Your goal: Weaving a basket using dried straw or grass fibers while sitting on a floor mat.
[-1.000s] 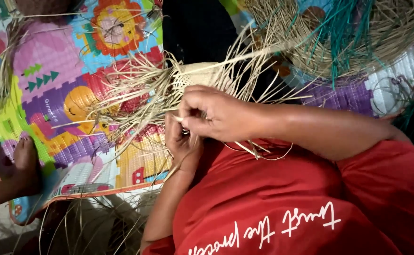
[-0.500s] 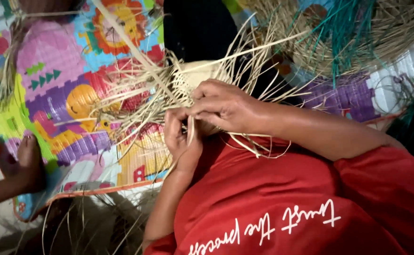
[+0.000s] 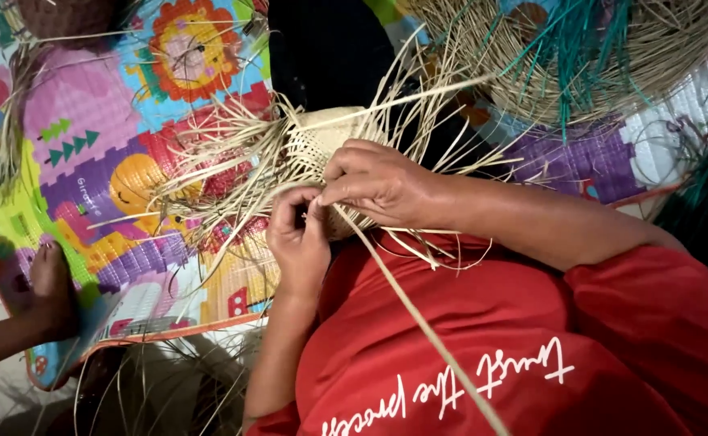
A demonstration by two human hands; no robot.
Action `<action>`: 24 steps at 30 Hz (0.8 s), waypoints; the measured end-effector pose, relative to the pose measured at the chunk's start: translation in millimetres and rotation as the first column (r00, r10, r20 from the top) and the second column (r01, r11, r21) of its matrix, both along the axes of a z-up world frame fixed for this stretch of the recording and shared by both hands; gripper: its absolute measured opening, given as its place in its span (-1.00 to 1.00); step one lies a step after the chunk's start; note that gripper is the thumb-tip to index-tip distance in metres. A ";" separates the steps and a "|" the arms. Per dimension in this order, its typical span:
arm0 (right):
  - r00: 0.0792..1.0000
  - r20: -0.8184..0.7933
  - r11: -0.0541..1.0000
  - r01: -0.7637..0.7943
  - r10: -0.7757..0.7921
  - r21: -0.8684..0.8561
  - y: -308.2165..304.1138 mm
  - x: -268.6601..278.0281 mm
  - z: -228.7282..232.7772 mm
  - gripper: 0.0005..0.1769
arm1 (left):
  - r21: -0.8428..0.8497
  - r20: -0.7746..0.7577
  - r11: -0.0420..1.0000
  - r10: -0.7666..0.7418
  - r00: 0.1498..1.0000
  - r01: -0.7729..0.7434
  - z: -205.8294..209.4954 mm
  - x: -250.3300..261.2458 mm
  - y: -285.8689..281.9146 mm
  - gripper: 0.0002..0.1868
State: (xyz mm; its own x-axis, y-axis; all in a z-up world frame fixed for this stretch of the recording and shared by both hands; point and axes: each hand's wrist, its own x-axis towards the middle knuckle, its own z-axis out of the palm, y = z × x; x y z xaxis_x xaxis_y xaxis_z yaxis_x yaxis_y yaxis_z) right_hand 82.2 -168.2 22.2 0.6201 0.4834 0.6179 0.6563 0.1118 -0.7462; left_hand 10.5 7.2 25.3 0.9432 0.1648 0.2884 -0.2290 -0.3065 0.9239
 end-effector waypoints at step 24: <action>0.719 0.676 0.901 0.388 -0.162 -0.196 -5.6 14.9 49.8 -0.82 | 0.086 0.270 0.988 0.102 0.957 -0.129 -5.9 -0.4 -23.6 -0.94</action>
State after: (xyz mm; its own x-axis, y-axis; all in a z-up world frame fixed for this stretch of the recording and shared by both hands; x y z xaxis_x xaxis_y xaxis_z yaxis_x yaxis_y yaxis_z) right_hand 97.1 -173.8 72.1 0.2771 0.5838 0.7631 0.9455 -0.3068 -0.1087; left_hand 10.1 -16.3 19.4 0.8072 0.2249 0.5457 -0.4185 -0.4340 0.7978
